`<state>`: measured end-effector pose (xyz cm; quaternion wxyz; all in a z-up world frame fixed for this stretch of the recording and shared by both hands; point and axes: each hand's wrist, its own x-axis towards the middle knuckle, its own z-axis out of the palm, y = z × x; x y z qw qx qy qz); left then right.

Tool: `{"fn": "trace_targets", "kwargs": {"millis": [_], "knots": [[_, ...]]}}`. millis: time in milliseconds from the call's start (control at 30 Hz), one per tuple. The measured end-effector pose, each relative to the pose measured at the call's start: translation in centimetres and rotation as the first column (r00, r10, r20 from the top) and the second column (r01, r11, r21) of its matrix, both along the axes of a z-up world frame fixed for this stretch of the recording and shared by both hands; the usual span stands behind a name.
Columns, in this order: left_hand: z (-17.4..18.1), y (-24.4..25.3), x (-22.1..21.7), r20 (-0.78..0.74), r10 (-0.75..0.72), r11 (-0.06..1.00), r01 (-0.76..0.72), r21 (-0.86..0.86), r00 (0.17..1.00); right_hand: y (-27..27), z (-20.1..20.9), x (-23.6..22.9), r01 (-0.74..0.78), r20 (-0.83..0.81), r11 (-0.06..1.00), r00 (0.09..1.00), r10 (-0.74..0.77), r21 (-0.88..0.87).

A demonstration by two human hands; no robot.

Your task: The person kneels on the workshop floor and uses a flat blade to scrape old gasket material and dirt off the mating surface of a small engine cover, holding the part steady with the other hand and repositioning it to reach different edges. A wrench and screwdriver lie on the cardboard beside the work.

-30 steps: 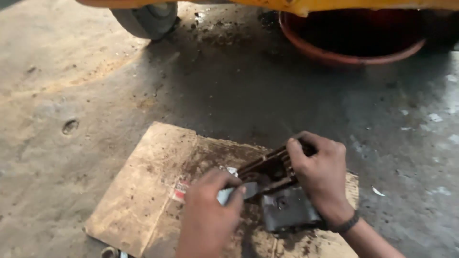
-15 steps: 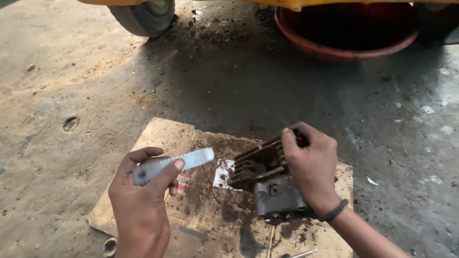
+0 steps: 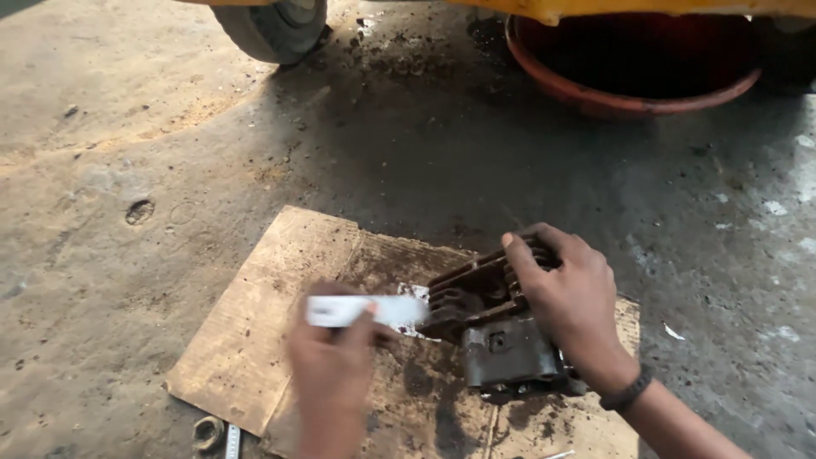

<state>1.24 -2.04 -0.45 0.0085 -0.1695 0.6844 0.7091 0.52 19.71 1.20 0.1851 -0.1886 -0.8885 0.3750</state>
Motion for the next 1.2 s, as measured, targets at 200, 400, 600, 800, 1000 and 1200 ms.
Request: {"fn": "trace_targets", "kwargs": {"millis": [200,400,600,800,1000,1200], "knots": [[0.8,1.2,-0.2,-0.118,-0.029,0.996,0.038,0.080,0.993,0.7,-0.5,-0.7,-0.148,0.136,0.982,0.982,0.132,0.119],[1.9,-1.6,-0.9,-0.176,0.071,0.968,-0.026,0.249,0.982,0.6,0.6,-1.4,-0.297,0.410,0.952,0.879,0.243,0.074],[-6.2,1.6,-0.1,-0.290,-0.113,0.970,0.043,-0.238,0.950,1.6,0.2,-1.4,-0.383,0.308,0.924,0.880,0.361,0.012],[1.0,-0.2,-1.1,-0.023,-0.024,0.995,0.026,0.099,0.999,1.1,1.2,-1.5,-0.273,0.417,0.958,0.863,0.285,-0.090],[-1.0,1.8,-0.3,-0.095,0.043,0.998,-0.038,0.056,0.995,0.7,1.8,-0.8,-0.235,0.383,0.959,0.881,0.279,-0.158],[0.7,-1.1,-1.5,-0.175,-0.001,0.999,-0.008,-0.047,0.985,0.1,2.4,0.0,-0.121,0.348,0.933,0.905,0.243,-0.338]]}}
